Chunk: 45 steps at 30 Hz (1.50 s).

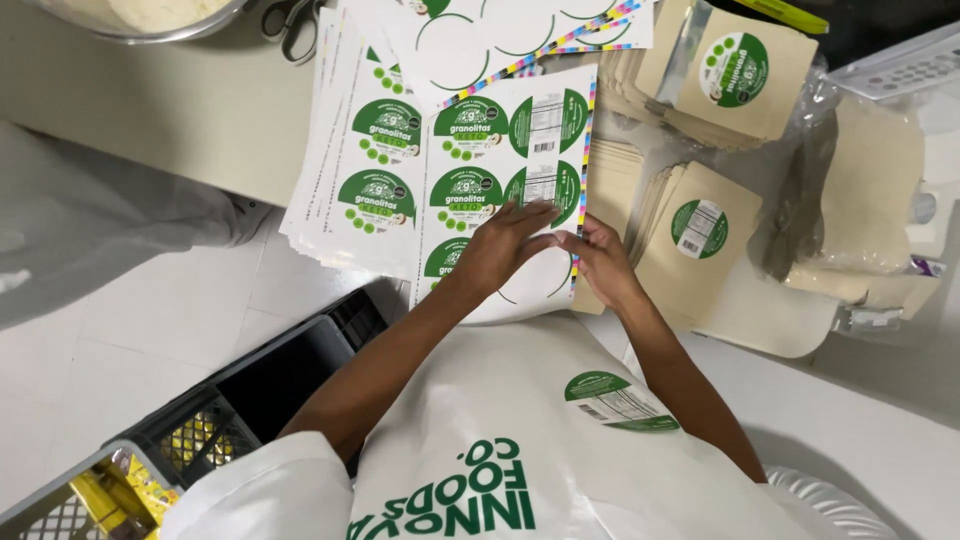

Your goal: Peeling circular adhesive labels from a backing sheet and applying them to the center of paper pouches.

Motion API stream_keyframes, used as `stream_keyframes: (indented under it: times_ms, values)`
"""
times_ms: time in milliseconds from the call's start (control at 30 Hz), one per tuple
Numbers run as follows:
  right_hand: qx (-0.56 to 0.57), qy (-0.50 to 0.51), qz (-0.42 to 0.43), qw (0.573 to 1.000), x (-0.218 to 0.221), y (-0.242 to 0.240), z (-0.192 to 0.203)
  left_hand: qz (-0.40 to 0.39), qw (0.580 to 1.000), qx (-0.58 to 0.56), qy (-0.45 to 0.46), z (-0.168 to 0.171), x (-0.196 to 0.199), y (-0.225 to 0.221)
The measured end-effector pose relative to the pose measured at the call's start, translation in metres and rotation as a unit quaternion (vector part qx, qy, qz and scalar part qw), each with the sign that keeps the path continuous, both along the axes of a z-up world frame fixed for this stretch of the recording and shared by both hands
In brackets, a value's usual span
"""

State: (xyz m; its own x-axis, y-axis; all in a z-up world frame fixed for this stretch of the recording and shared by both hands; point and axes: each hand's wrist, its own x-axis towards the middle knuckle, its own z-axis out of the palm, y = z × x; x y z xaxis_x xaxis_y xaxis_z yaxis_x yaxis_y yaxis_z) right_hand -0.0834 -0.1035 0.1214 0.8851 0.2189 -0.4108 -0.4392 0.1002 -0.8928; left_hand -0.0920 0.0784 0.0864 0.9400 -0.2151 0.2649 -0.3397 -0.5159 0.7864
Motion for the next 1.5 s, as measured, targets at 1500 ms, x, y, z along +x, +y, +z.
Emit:
stream_keyframes:
  times_ms: [1500]
  values:
    - [-0.100, -0.161, 0.013, 0.982, 0.056, -0.037, 0.093, -0.124, 0.971, -0.027, -0.201, 0.086, 0.091, -0.013]
